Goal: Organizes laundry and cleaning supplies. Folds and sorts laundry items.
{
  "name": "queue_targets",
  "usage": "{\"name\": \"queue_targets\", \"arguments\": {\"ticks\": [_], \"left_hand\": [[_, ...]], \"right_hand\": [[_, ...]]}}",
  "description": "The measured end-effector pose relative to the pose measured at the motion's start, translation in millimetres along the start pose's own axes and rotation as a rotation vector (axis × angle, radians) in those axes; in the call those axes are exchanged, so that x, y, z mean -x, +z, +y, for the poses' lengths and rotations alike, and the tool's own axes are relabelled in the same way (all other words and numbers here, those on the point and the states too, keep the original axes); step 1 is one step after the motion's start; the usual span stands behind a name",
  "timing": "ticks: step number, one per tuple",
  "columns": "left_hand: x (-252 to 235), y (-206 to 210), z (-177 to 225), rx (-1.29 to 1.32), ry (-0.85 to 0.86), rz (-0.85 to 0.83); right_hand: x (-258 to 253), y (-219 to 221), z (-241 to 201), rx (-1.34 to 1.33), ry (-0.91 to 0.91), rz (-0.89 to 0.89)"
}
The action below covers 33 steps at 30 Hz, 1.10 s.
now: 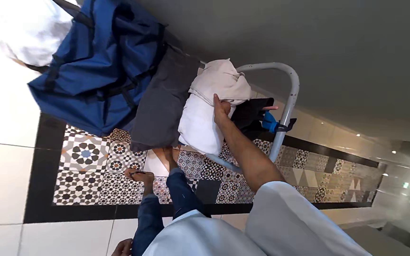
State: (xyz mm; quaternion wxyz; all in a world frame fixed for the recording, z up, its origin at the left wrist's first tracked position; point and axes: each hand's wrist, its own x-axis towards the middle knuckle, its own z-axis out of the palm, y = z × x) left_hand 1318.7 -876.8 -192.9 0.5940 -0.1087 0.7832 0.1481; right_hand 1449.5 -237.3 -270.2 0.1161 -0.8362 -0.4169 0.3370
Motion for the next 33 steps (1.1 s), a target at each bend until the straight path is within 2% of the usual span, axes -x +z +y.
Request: {"name": "queue_targets", "arguments": {"ticks": [2,3,4,6,8,11,14,16,18,21,23,26,29,31,33], "left_hand": [[-10,15,30,-0.259,0.137,-0.014],[-15,18,45,-0.310,0.201,-0.028],[-16,19,59,-0.275,0.251,-0.039],[-18,24,103,-0.028,0.280,-0.073],[-10,25,150,0.192,0.263,-0.088],[-10,24,197,0.228,0.324,-0.043],[-23,27,214,0.210,0.318,-0.020],[-26,34,210,0.221,0.286,-0.017],[-26,41,208,0.204,0.306,0.030],[-26,60,231,0.051,0.499,0.106],[-30,83,269,-0.042,0.627,0.087],[-32,117,357,-0.074,0.696,-0.051],[-21,137,423,0.045,0.669,-0.288],[-8,138,438,0.084,0.666,-0.397],[-2,132,424,0.044,0.654,-0.410]], "right_hand": [[-13,3,-9,0.022,0.065,0.015],[-15,3,-11,0.023,0.061,0.027],[-12,-1,-13,-0.004,0.041,0.041],[-2,-20,-30,-0.158,-0.035,0.112],[1,-58,-53,-0.389,-0.110,0.112],[-20,-120,-70,-0.593,-0.196,0.076],[-40,-149,-73,-0.726,-0.165,0.004],[-30,-147,-76,-0.794,-0.100,-0.053],[7,-129,-79,-0.786,-0.112,-0.185],[74,-91,-61,-0.743,-0.211,-0.427],[97,-85,-34,-0.726,-0.197,-0.488],[94,-87,-13,-0.715,-0.127,-0.474],[77,-102,-24,-0.568,-0.111,-0.492],[49,-108,-58,-0.551,-0.201,-0.510],[14,-114,-91,-0.577,-0.425,-0.503]]}}
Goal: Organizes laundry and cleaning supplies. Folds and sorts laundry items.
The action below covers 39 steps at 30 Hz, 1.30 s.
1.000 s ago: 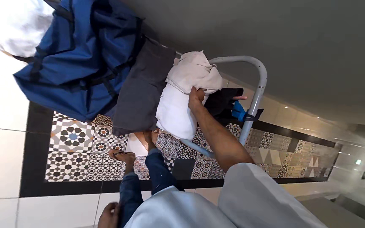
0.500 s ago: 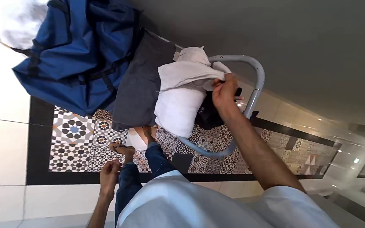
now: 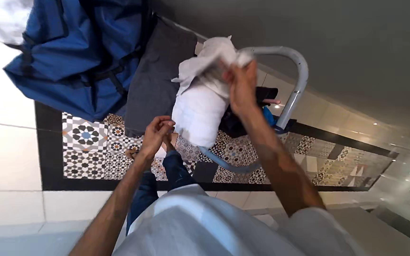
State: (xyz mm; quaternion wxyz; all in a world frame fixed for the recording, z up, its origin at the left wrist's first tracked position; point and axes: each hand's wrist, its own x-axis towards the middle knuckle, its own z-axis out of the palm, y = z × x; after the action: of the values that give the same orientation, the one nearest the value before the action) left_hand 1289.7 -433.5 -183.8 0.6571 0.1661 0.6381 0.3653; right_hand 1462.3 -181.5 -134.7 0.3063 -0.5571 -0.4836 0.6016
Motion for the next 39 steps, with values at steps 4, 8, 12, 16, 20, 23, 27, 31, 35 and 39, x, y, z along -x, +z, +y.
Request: {"name": "queue_targets", "arguments": {"ticks": [4,8,12,16,20,23,27,31,35,39], "left_hand": [[21,-39,-94,-0.146,-0.144,0.094],[100,-101,-214,-0.193,-0.509,0.307],[180,-138,-260,-0.095,-0.779,0.502],[207,-144,-264,-0.052,-0.763,0.515],[179,-124,-246,0.033,-0.618,0.466],[149,-89,-216,0.100,-0.447,0.375],[133,-81,-157,0.083,-0.218,0.136],[161,-132,-134,-0.040,-0.044,0.067],[208,-234,-195,0.058,-0.091,0.211],[287,-375,-302,0.082,-0.321,0.518]], "right_hand": [[-82,-28,-1,0.477,-0.243,-0.027],[-82,-55,60,1.252,-0.036,-0.094],[-80,-64,114,1.376,0.149,-0.255],[-95,-48,99,1.021,0.214,-0.222],[-79,3,78,0.984,0.047,0.066],[-31,52,97,0.883,0.095,-0.014],[61,142,183,0.814,0.404,-0.550],[161,250,216,1.345,0.412,-1.207],[234,342,233,1.274,0.345,-1.376],[259,438,215,1.305,0.321,-1.213]]}}
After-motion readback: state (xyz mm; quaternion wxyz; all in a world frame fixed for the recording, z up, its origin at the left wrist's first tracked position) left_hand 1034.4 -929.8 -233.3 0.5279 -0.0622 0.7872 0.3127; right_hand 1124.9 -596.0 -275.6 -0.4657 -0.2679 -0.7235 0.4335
